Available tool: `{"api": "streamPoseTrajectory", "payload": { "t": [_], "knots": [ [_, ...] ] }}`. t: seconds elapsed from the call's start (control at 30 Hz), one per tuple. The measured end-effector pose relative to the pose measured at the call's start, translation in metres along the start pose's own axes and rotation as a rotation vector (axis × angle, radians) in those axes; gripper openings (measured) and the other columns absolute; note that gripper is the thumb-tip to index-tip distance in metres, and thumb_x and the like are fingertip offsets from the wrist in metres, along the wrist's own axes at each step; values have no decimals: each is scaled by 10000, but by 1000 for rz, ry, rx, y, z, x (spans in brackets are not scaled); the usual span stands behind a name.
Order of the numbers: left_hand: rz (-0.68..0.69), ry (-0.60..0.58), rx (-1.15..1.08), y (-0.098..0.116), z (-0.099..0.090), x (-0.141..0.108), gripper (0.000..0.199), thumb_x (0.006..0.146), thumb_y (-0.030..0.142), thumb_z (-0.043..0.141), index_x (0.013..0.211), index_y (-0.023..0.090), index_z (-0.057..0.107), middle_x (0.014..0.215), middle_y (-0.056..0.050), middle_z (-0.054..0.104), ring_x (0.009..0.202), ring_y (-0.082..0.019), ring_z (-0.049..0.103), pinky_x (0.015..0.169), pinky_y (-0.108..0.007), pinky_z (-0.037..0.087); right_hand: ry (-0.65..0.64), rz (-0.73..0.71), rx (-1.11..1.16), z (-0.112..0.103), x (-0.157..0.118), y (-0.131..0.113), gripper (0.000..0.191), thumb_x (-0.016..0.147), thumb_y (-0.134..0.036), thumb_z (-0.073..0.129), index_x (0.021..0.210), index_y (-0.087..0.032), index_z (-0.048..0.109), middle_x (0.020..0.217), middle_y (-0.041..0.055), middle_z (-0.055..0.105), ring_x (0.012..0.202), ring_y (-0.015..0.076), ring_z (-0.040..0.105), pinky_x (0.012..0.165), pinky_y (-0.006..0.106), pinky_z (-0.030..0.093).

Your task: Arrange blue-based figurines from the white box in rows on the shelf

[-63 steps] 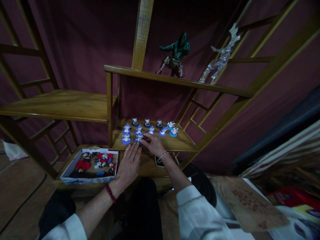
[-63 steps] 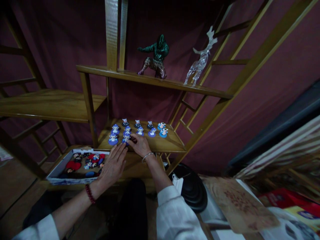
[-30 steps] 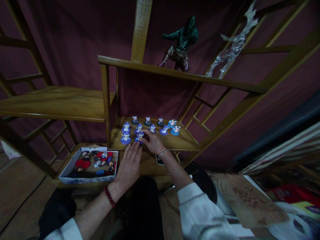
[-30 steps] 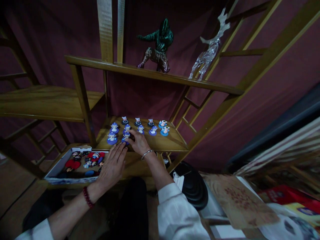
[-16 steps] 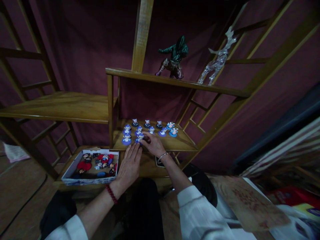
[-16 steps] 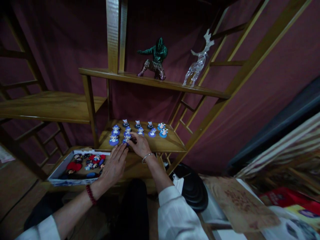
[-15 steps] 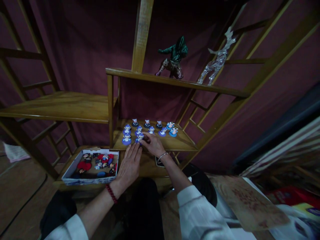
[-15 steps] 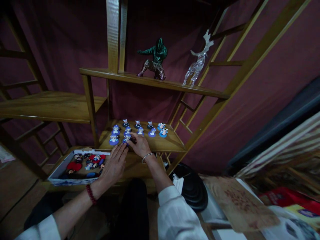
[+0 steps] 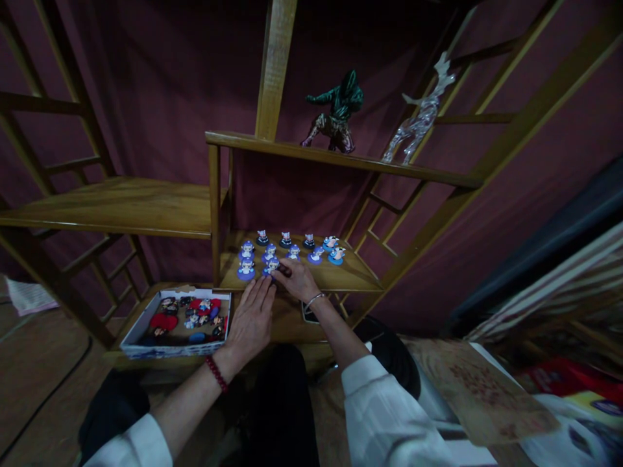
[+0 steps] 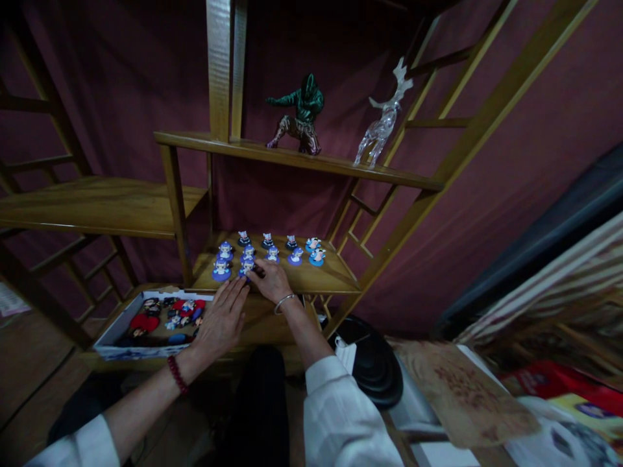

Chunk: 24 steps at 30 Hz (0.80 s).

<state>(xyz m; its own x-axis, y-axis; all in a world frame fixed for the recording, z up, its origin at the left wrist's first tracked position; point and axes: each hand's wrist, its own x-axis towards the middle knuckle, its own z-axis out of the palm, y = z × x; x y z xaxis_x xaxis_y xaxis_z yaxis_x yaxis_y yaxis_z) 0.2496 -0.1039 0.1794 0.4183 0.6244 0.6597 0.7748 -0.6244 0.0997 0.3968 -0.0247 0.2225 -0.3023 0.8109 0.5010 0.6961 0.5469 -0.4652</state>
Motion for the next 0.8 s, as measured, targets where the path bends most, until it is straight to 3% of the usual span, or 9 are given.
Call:
{"api": "streamPoseTrajectory", "payload": {
  "t": [0.33,0.57,0.8],
  "knots": [
    [-31,-16,-34,1,-7,2,517,731,110,433,1244,51,397,1350,-172,370,1297,-250,246,1070,-464,234,17,0,-115,3,0,0,242,791,-366,531,628,-190,503,634,-6,521,629,127,485,602,233,390],
    [-23,-3,-62,-1,-5,4,493,739,103,419,1229,57,407,1339,-175,383,1289,-255,265,1057,-482,255,1,48,30,6,1,6,205,767,-341,569,914,-199,580,761,5,581,700,128,532,623,226,426],
    [1,4,-104,-6,-1,3,511,730,90,409,1241,71,400,1349,-163,375,1289,-257,263,1049,-492,265,-1,16,-35,5,3,8,183,779,-354,550,700,-189,546,682,-3,531,662,128,496,608,231,403]
  ]
}}
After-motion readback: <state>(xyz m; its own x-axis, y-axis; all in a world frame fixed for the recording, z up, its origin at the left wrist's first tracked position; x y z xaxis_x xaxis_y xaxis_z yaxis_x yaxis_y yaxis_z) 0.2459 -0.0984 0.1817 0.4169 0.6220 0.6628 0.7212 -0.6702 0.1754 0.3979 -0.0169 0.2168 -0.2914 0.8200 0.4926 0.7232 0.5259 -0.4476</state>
